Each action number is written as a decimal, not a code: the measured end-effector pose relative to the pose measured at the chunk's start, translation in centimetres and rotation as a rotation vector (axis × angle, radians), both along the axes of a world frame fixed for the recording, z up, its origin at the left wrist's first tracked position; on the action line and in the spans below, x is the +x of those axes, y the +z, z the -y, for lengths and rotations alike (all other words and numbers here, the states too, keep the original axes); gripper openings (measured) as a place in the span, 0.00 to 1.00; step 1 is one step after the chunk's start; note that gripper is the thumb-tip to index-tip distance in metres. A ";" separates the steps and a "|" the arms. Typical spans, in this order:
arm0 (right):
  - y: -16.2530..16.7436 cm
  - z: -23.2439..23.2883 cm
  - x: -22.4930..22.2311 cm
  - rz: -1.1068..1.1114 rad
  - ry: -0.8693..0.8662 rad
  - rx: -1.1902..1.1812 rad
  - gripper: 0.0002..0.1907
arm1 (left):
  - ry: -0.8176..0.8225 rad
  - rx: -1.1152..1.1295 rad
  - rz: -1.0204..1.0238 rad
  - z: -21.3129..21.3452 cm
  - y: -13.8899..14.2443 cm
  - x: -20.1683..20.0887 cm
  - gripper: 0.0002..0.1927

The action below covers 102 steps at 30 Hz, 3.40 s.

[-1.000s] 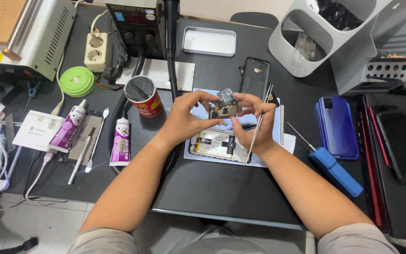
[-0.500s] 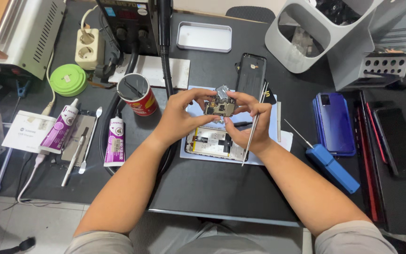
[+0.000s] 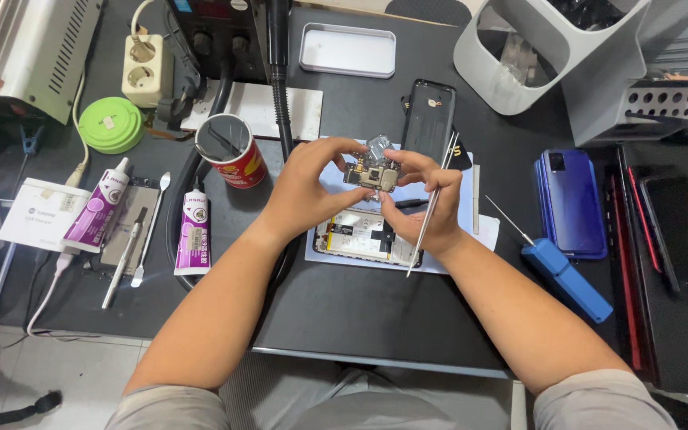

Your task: The person uses tweezers to manipulate small components on a smartphone motherboard held in their left hand. They repeatedly adjust and reposition tiny parts on the circuit board while working at a cluttered repair bench.

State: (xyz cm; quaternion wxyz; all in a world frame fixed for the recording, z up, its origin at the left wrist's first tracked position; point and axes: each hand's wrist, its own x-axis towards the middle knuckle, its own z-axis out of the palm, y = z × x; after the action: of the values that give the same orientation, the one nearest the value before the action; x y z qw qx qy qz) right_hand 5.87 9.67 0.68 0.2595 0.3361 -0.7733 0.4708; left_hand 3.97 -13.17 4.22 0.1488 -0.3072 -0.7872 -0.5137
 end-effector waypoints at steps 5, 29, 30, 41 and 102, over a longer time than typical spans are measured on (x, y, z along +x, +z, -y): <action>-0.2 0.2 -0.3 0.005 -0.022 -0.022 0.34 | 0.037 -0.006 0.026 0.3 -0.1 -0.4 0.29; -1.1 0.3 -1.3 0.020 -0.018 -0.071 0.35 | 0.000 0.036 -0.057 0.5 -0.9 -1.9 0.27; -1.2 0.3 -1.3 0.017 -0.016 -0.066 0.35 | -0.006 0.044 -0.049 0.4 -0.9 -1.9 0.27; -2.0 -0.4 -1.2 0.017 0.028 -0.006 0.38 | -0.005 -0.019 -0.102 -0.2 -1.3 -1.2 0.23; -2.4 0.0 -0.9 0.075 -0.141 -0.150 0.14 | -0.073 0.069 0.051 0.1 -2.2 -1.4 0.25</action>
State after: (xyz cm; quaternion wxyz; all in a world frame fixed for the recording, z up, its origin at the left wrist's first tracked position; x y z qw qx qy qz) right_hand 4.95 9.71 -1.69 0.2873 0.2425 -0.7668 0.5202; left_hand 2.58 -13.27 2.04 0.1201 -0.3172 -0.7609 -0.5532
